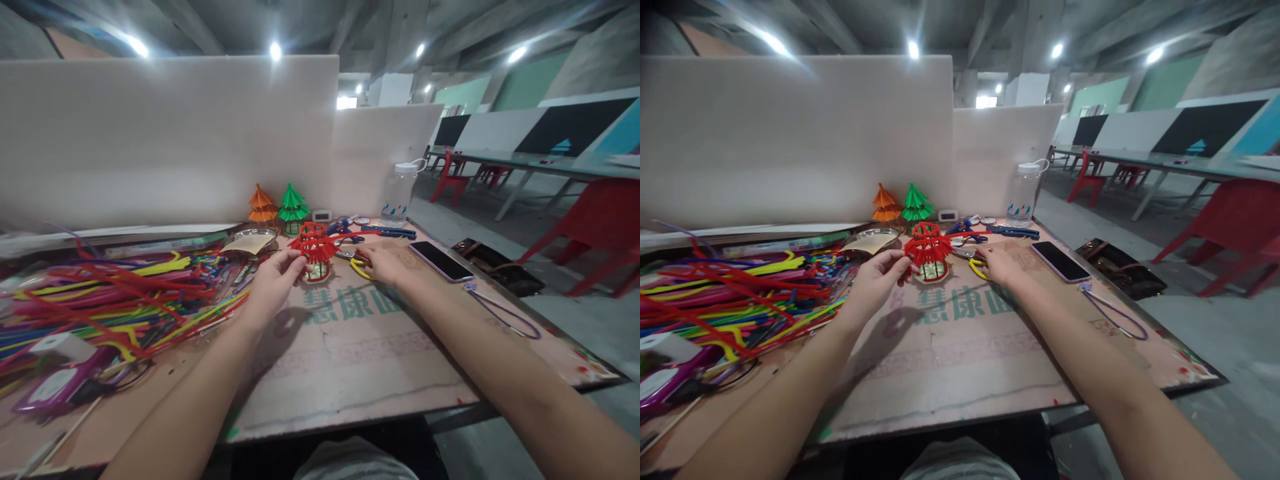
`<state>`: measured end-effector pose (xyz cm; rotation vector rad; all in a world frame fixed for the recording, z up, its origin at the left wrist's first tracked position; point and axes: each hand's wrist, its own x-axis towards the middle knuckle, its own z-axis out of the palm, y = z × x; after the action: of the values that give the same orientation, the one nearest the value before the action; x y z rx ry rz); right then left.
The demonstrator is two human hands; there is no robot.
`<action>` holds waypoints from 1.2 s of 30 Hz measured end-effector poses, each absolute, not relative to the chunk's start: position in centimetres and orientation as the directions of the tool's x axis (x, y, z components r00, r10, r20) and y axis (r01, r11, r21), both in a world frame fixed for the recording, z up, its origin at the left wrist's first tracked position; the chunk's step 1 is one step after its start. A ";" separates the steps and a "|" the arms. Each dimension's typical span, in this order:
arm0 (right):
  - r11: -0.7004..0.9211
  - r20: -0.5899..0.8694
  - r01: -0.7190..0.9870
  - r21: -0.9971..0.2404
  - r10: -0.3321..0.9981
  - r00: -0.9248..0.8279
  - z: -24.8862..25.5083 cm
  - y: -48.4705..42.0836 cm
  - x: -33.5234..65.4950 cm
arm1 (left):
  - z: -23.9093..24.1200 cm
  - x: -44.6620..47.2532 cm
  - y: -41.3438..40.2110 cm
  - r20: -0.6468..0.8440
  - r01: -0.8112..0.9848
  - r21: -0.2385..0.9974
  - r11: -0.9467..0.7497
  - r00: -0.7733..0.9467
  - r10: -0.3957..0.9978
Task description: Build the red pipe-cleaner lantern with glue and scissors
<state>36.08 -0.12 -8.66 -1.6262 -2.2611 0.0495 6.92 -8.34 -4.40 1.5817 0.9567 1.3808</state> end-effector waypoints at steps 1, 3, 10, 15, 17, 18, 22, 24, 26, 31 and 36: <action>0.319 0.280 0.915 -0.248 0.928 -0.247 -8.5 -0.3 36.5 | -4.2 6.8 -8.4 0.382 0.021 0.922 -0.386 0.107 0.918; 0.278 0.326 0.913 -0.297 0.929 -0.177 -8.1 -0.5 37.4 | -3.8 6.6 -8.4 0.387 -0.004 0.921 -0.388 0.094 0.917; 0.322 0.419 0.813 -0.485 0.902 -0.107 -6.9 -2.8 37.8 | -2.6 6.1 -8.6 0.406 -0.096 0.911 -0.401 0.043 0.913; 0.395 0.387 0.744 -0.540 0.901 -0.197 -6.8 -7.1 34.7 | -2.6 6.2 -8.8 0.413 -0.112 0.907 -0.407 0.039 0.910; 0.421 0.362 0.708 -0.567 0.900 -0.245 -6.5 -8.6 33.0 | -2.9 6.6 -8.8 0.407 -0.096 0.912 -0.400 0.065 0.911; 0.449 0.344 0.643 -0.620 0.892 -0.292 -6.4 -9.3 32.2 | -3.2 6.8 -8.8 0.402 -0.083 0.914 -0.396 0.081 0.912; 0.421 0.280 0.324 -0.847 0.873 -0.401 -6.4 -11.3 29.7 | -4.3 7.9 -9.1 0.389 -0.006 0.920 -0.392 0.146 0.910; 0.301 0.189 0.220 -0.928 0.889 -0.417 -6.9 -11.7 29.2 | -4.7 8.4 -9.4 0.382 0.038 0.918 -0.395 0.176 0.907; 0.262 0.162 0.179 -0.948 0.885 -0.437 -7.3 -11.8 29.1 | -4.7 8.7 -9.8 0.377 0.082 0.913 -0.400 0.202 0.904; 0.349 0.241 0.158 -0.924 0.850 -0.468 -7.7 -11.6 29.5 | -4.3 9.0 -10.4 0.377 0.161 0.894 -0.419 0.237 0.895; 0.359 0.261 0.156 -0.920 0.860 -0.438 -7.9 -11.7 29.3 | -4.3 8.8 -10.4 0.402 0.224 0.861 -0.456 0.247 0.882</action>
<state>29.32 -11.69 -7.86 -0.8907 -1.8309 1.1248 8.77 -10.39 -4.27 1.8403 1.0109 1.2300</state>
